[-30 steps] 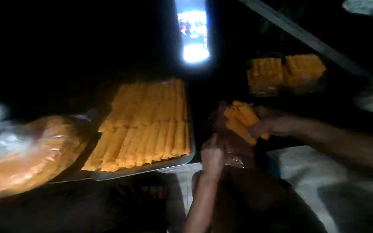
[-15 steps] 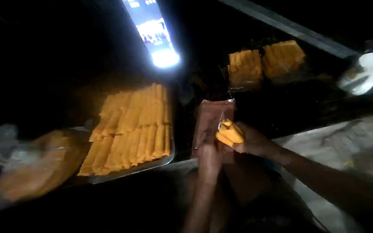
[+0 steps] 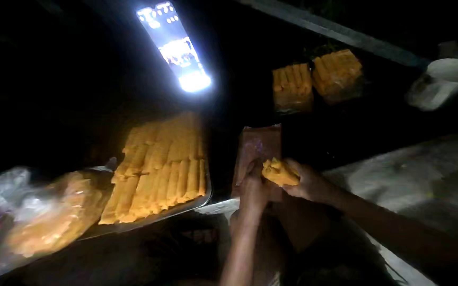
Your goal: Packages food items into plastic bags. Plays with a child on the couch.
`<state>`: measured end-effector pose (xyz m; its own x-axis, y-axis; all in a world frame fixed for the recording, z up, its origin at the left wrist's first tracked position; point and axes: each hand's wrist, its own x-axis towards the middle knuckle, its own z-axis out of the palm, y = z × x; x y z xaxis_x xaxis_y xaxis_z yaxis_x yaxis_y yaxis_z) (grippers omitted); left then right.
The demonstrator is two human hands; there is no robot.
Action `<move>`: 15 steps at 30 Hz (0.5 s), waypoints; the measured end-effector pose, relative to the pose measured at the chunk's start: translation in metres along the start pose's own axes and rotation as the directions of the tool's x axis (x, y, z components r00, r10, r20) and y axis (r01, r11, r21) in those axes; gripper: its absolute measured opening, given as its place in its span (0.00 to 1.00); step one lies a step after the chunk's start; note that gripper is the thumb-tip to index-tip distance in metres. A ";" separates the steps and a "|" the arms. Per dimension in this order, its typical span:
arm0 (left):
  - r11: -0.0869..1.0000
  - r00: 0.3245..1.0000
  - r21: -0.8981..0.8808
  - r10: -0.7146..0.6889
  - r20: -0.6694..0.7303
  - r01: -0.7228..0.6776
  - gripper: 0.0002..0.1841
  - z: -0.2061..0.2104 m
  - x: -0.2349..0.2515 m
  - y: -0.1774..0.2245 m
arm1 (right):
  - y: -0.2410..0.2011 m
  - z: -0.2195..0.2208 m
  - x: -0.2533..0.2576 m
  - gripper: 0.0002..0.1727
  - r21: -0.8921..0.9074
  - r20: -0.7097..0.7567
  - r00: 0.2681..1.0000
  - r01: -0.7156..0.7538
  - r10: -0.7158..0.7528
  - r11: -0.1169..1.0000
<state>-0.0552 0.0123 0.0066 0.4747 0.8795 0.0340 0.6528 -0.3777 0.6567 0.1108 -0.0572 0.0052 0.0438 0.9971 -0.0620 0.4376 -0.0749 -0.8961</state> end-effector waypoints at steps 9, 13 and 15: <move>0.996 0.996 0.032 0.084 -0.030 -0.083 0.28 0.007 -0.004 0.008 | 0.007 -0.005 0.007 0.42 0.121 0.033 0.972 -0.237 0.235 0.964; 0.999 0.999 0.010 0.030 0.044 -0.031 0.28 0.001 0.002 0.015 | 0.010 0.001 0.000 0.44 0.147 0.002 0.988 -0.152 0.154 0.977; 0.999 0.998 -0.004 0.039 0.051 -0.039 0.28 -0.001 0.005 0.016 | 0.013 0.000 0.000 0.42 0.090 0.021 0.989 -0.148 0.147 0.985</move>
<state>-0.0431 0.0107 0.0174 0.5294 0.8481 0.0211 0.6311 -0.4104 0.6582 0.1170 -0.0582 -0.0065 0.0882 0.9754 -0.2021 0.3437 -0.2202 -0.9129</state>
